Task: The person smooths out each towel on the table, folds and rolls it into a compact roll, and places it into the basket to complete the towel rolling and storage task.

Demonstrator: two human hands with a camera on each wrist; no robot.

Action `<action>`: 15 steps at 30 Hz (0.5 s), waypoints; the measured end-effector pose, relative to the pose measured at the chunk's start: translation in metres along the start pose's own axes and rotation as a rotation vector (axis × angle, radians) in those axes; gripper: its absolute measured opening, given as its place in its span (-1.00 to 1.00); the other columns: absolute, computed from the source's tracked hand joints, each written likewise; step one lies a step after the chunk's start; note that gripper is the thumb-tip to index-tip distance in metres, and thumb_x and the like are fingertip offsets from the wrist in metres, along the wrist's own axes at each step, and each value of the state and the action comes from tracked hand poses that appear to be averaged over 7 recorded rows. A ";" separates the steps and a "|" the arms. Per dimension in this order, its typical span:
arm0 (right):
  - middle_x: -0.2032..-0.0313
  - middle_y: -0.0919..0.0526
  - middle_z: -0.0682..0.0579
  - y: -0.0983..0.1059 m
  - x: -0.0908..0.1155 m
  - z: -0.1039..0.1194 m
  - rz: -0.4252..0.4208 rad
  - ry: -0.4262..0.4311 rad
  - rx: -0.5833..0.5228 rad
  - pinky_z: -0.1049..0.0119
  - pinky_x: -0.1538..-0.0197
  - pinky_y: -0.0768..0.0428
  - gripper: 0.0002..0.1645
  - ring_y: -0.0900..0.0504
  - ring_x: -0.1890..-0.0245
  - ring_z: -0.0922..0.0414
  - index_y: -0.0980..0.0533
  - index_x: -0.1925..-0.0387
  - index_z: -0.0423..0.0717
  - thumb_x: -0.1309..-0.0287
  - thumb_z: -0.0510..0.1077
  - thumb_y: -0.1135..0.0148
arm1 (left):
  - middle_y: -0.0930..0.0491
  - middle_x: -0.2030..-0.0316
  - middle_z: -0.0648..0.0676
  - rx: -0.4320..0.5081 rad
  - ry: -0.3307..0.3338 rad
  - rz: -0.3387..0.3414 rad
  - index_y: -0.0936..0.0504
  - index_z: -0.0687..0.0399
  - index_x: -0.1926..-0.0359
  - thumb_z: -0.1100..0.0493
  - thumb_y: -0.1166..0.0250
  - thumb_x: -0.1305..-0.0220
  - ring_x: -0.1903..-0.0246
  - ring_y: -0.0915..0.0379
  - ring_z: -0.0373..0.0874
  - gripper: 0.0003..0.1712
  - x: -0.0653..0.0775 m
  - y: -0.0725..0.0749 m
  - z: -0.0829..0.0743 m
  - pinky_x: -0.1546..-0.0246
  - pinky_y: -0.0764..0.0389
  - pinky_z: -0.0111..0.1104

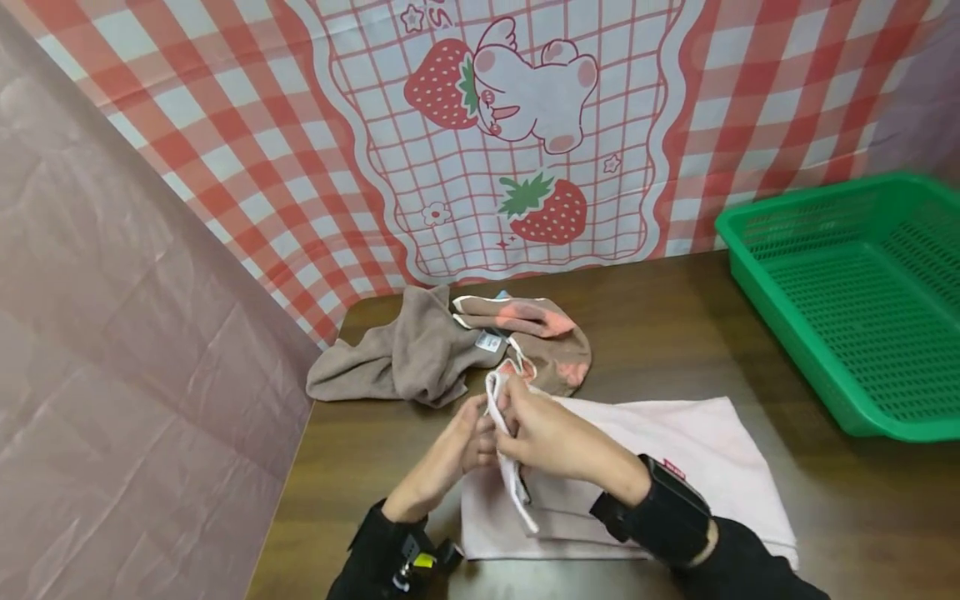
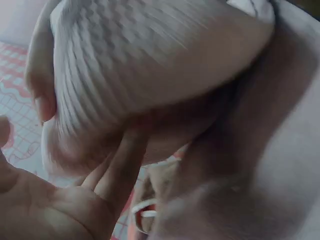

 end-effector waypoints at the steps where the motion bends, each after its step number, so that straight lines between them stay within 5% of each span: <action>1: 0.41 -0.61 0.05 -0.006 0.000 -0.003 0.029 0.007 -0.015 0.38 0.50 -0.55 -0.59 -0.57 0.55 0.31 -0.20 -0.03 -0.21 -0.26 -0.33 -0.17 | -0.41 -0.23 0.38 -0.017 0.008 -0.018 -0.01 0.14 -0.49 -0.25 0.16 -0.53 0.05 -0.58 -0.06 -0.23 0.001 0.000 0.004 -0.02 -0.59 -0.25; 5: 0.38 -0.69 0.03 -0.018 0.004 -0.013 0.112 0.030 -0.042 0.42 0.41 -0.53 -0.66 -0.58 0.48 0.35 -0.26 -0.03 -0.20 -0.30 -0.31 -0.15 | -0.44 -0.20 0.23 -0.041 0.043 -0.093 -0.07 0.08 -0.47 -0.03 -0.05 -0.52 0.02 -0.49 -0.19 -0.34 0.004 0.002 0.021 -0.07 -0.50 -0.35; 8: 0.27 -0.71 -0.01 -0.013 0.012 -0.019 0.095 0.020 -0.002 0.40 0.35 -0.55 -0.67 -0.62 0.39 0.33 -0.32 -0.06 -0.21 -0.34 -0.24 -0.16 | -0.44 -0.21 0.19 -0.039 0.094 -0.162 -0.12 0.11 -0.45 0.12 -0.10 -0.49 -0.01 -0.51 -0.15 -0.38 0.008 0.006 0.033 -0.05 -0.52 -0.37; 15: 0.33 -0.61 0.26 0.029 0.052 -0.042 -0.073 -0.105 0.371 0.34 0.30 -0.55 -0.89 -0.57 0.32 0.37 -0.53 0.20 0.03 -0.32 -0.05 -0.24 | -0.22 -0.42 0.31 -0.214 0.089 -0.278 -0.02 0.27 -0.51 0.19 -0.11 -0.47 -0.37 -0.19 0.11 -0.27 0.008 0.017 0.051 -0.40 -0.15 -0.02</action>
Point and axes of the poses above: each hand's wrist, its own x-axis away from the middle knuckle, its own y-axis out of the back of the hand, z = x × y, the point moved 4 cm from there along -x, towards the middle knuckle
